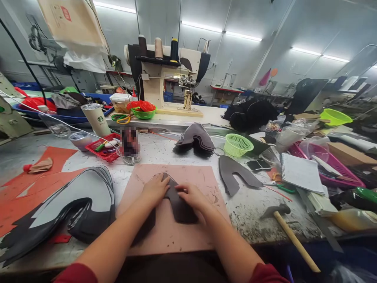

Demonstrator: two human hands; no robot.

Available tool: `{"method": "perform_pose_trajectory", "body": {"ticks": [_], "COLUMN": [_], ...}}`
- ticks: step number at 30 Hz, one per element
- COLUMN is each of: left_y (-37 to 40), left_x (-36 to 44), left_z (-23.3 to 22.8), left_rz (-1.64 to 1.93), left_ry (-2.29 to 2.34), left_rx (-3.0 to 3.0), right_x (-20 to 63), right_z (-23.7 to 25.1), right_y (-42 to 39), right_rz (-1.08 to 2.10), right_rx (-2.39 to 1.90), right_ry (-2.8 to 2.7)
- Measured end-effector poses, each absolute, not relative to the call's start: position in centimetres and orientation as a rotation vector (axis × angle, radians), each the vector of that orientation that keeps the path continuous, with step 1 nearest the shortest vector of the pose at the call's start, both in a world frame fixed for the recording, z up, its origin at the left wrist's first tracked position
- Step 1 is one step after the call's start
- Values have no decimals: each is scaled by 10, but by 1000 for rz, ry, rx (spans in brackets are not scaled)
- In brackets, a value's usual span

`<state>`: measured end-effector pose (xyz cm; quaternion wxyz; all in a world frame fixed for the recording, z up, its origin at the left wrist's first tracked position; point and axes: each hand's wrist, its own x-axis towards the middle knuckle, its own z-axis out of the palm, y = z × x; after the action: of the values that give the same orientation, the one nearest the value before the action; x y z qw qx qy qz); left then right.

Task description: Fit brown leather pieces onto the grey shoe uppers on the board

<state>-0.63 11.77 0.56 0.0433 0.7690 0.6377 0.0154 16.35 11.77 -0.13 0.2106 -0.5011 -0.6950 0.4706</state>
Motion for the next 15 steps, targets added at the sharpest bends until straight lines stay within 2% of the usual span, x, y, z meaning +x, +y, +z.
{"method": "perform_pose_trajectory", "body": {"ticks": [5, 15], "left_y": [116, 113], "left_x": [-1, 3], "left_z": [-6, -4], "left_rz": [17, -22], "left_ry": [1974, 1954], "left_rx": [2400, 2416], "right_x": [205, 208], "right_z": [-9, -8], "right_y": [73, 58], "right_rz": [1464, 990], "right_rx": [-1510, -1530], "right_ry": [-1650, -1993]}}
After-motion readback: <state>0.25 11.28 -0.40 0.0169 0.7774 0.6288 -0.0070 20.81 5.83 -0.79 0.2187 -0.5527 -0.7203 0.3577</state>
